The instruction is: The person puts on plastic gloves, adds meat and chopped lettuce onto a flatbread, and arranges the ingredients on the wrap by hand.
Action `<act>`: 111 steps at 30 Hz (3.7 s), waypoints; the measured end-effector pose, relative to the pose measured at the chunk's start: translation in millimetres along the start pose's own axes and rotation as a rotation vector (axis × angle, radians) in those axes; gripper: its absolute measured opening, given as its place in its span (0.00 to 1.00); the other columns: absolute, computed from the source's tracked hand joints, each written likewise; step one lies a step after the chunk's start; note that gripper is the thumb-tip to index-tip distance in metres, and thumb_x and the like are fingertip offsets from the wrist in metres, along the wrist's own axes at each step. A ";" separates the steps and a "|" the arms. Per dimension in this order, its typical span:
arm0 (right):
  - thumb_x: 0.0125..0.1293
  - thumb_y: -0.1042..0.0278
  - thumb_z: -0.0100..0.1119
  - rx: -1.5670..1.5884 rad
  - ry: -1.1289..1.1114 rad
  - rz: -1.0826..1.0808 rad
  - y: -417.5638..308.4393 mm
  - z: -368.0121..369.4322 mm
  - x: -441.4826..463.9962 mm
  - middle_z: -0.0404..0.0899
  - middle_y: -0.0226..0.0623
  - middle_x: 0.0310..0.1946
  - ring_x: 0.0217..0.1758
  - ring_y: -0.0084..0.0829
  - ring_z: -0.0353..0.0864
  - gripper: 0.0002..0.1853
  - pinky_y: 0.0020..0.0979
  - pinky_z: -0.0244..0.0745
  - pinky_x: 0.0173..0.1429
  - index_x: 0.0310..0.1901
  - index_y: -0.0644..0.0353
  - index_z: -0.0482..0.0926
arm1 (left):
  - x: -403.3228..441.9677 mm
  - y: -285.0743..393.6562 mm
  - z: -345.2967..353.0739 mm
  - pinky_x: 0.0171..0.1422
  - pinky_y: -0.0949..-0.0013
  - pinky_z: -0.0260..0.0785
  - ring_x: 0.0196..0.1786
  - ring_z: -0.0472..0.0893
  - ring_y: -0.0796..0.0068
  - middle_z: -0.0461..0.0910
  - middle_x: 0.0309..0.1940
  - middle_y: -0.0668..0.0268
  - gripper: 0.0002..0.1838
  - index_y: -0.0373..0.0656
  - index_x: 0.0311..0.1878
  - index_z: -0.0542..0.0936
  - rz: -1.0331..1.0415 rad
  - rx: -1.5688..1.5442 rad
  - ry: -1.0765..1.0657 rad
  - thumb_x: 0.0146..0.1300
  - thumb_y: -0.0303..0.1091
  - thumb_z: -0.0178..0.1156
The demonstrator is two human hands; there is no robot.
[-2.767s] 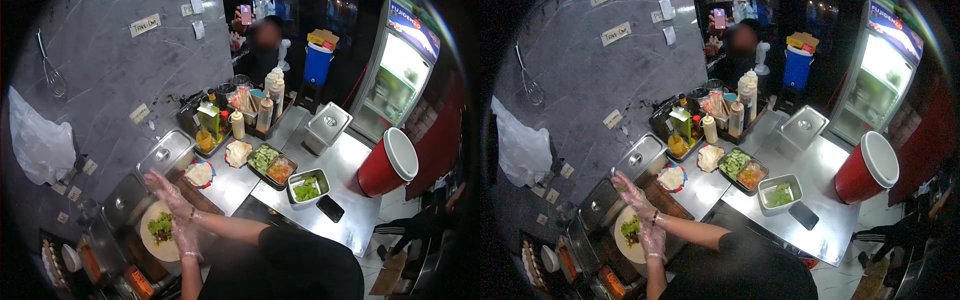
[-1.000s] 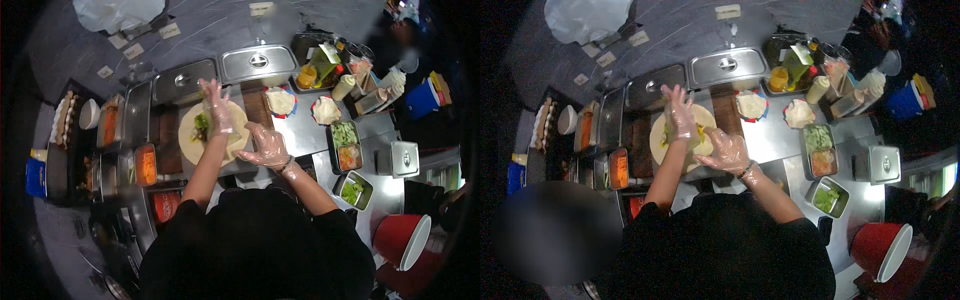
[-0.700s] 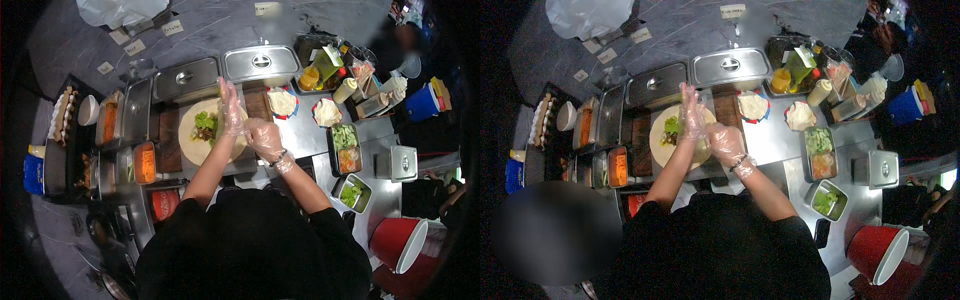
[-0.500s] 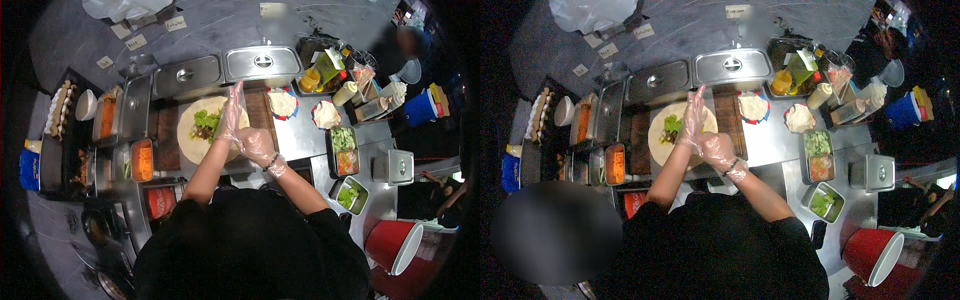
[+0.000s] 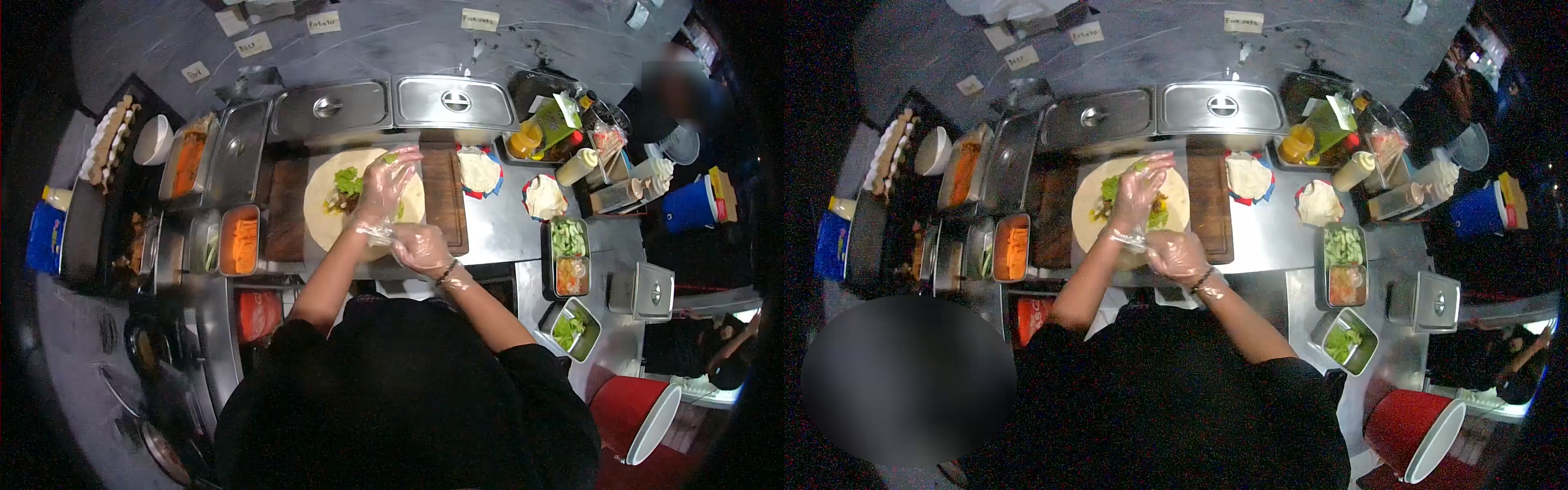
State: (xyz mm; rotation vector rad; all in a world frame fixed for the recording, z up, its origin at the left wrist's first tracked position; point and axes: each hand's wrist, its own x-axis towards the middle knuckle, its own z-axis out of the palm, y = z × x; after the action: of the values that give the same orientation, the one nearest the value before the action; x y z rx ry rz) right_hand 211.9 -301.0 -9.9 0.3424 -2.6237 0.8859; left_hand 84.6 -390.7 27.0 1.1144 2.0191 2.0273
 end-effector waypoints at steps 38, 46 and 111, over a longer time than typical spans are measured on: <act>0.53 0.77 0.62 0.033 0.056 0.154 39.3 63.0 107.7 0.81 0.36 0.35 0.41 0.41 0.80 0.09 0.40 0.76 0.46 0.35 0.52 0.81 | -17.4 -106.5 -156.4 0.58 0.62 0.71 0.52 0.79 0.57 0.81 0.48 0.60 0.13 0.46 0.51 0.82 -0.251 0.473 0.001 0.66 0.29 0.54; 0.46 0.74 0.66 -0.144 -0.010 -0.013 35.1 74.3 106.7 0.81 0.28 0.34 0.40 0.37 0.78 0.13 0.37 0.76 0.41 0.35 0.48 0.81 | 12.6 -156.9 -163.1 0.66 0.64 0.66 0.58 0.75 0.62 0.78 0.52 0.61 0.17 0.45 0.48 0.83 -0.209 0.629 -0.628 0.55 0.21 0.55; 0.53 0.65 0.68 0.142 -0.010 0.368 46.8 19.0 89.5 0.80 0.35 0.45 0.52 0.37 0.79 0.14 0.35 0.73 0.58 0.43 0.52 0.83 | -50.6 -91.0 -137.8 0.71 0.54 0.60 0.66 0.68 0.53 0.70 0.64 0.58 0.45 0.50 0.69 0.65 -0.009 0.555 -0.305 0.46 0.44 0.73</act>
State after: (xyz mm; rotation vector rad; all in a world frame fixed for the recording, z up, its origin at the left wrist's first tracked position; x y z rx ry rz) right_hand 110.2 -286.8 -13.4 -0.1093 -2.6846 1.1908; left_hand 10.2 -521.0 -58.6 1.3838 2.4593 1.2074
